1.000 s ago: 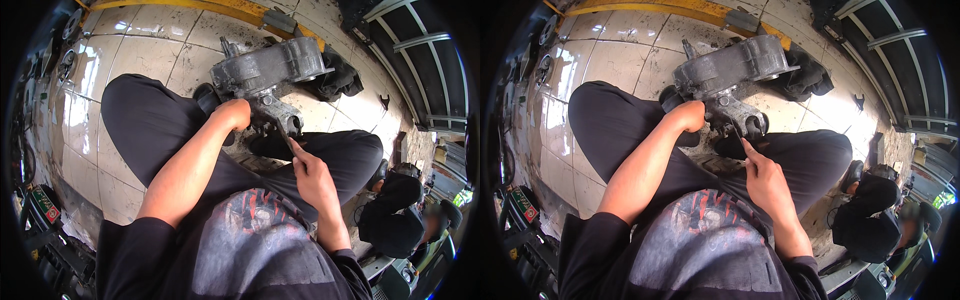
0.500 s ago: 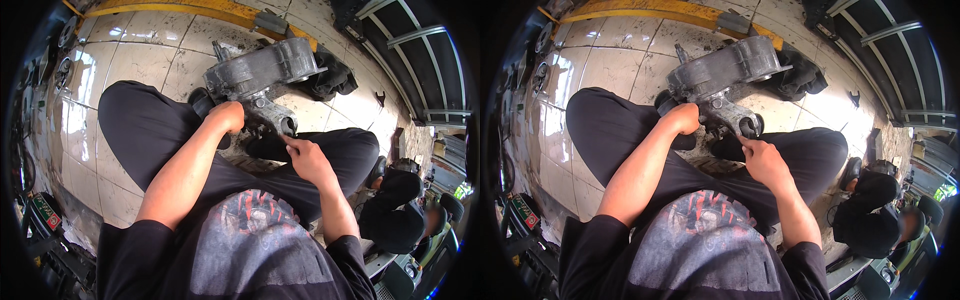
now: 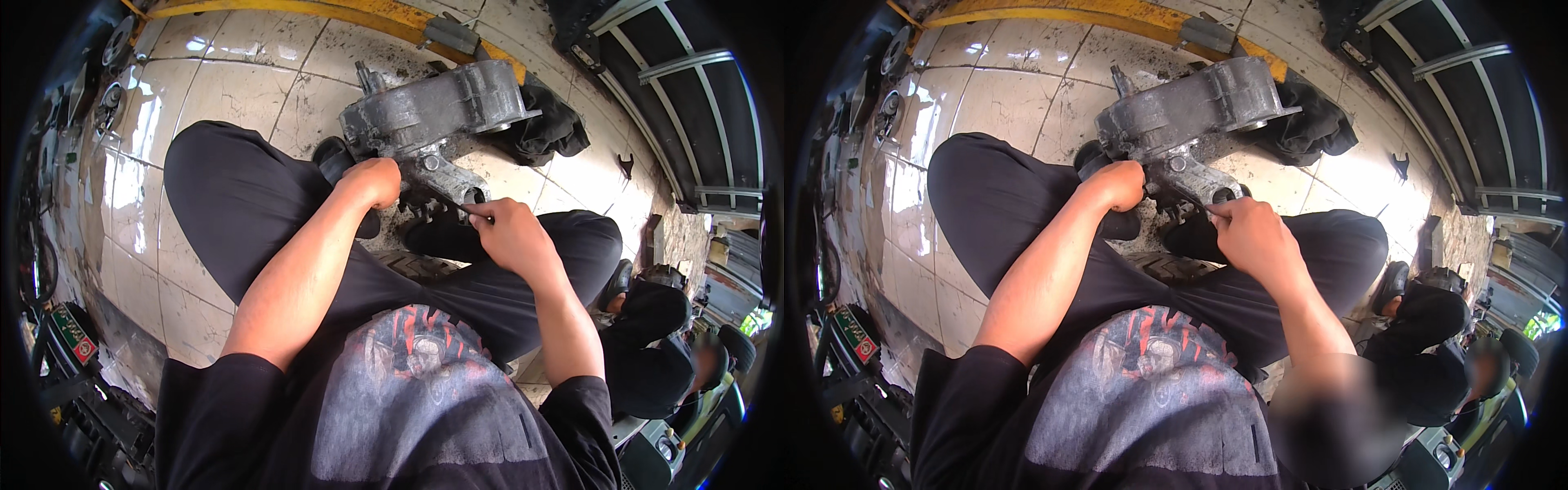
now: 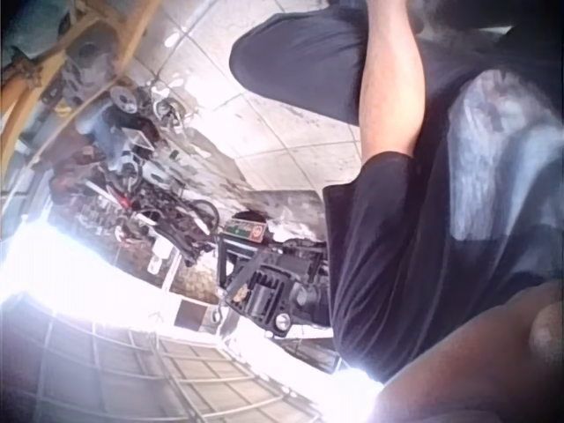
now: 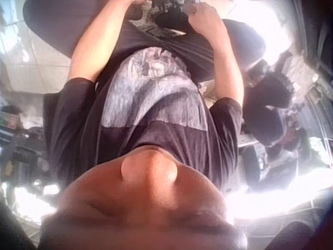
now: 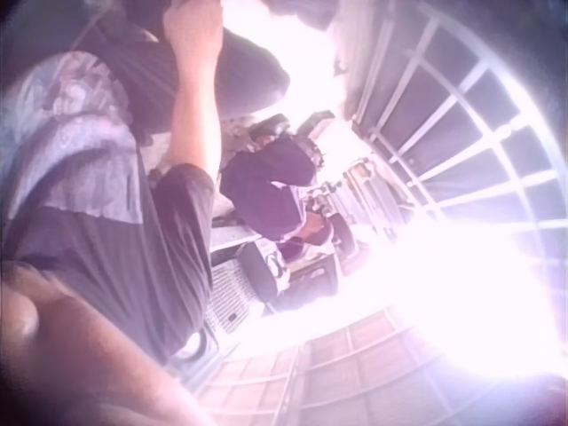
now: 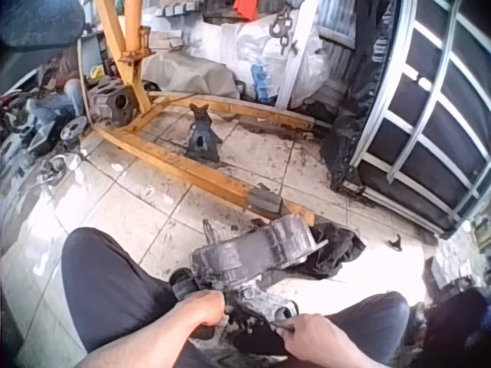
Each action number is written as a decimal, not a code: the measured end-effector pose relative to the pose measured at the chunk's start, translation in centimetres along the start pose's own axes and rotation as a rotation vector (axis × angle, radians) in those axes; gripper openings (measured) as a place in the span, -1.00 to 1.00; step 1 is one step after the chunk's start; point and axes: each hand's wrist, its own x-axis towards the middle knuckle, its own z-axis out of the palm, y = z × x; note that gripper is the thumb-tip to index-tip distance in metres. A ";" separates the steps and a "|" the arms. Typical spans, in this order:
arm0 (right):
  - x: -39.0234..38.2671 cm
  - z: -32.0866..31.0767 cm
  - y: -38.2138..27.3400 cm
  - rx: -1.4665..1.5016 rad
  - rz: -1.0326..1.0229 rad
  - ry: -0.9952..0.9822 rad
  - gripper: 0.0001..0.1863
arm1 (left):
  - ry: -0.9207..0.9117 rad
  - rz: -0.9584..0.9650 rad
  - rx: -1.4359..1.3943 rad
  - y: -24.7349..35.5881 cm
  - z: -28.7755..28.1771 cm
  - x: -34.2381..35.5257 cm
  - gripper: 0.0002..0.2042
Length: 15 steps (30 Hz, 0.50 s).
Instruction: The person sits on the floor and uses a metal file to scrape and clean a specific area on a dark mechanical component. They hold the part steady with one hand while filing with the other, occasionally adjusting their grip to access different angles of the same spot.
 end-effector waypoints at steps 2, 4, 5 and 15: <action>0.6 0.2 0.8 -0.044 -0.094 -0.031 -0.70 | -0.051 0.099 0.218 -0.3 0.2 0.7 -0.75; 1.3 -0.9 0.7 0.075 -0.117 -0.126 -0.70 | 0.028 0.008 -0.012 -0.2 -0.1 0.1 -0.74; 1.3 -2.5 -0.7 0.236 0.044 -0.257 -0.69 | 0.058 -0.044 -0.129 -0.2 0.2 -0.4 -0.73; 2.7 -4.5 -0.5 0.170 -0.039 -0.274 -0.69 | -0.001 -0.055 -0.053 -0.9 0.3 0.7 -0.72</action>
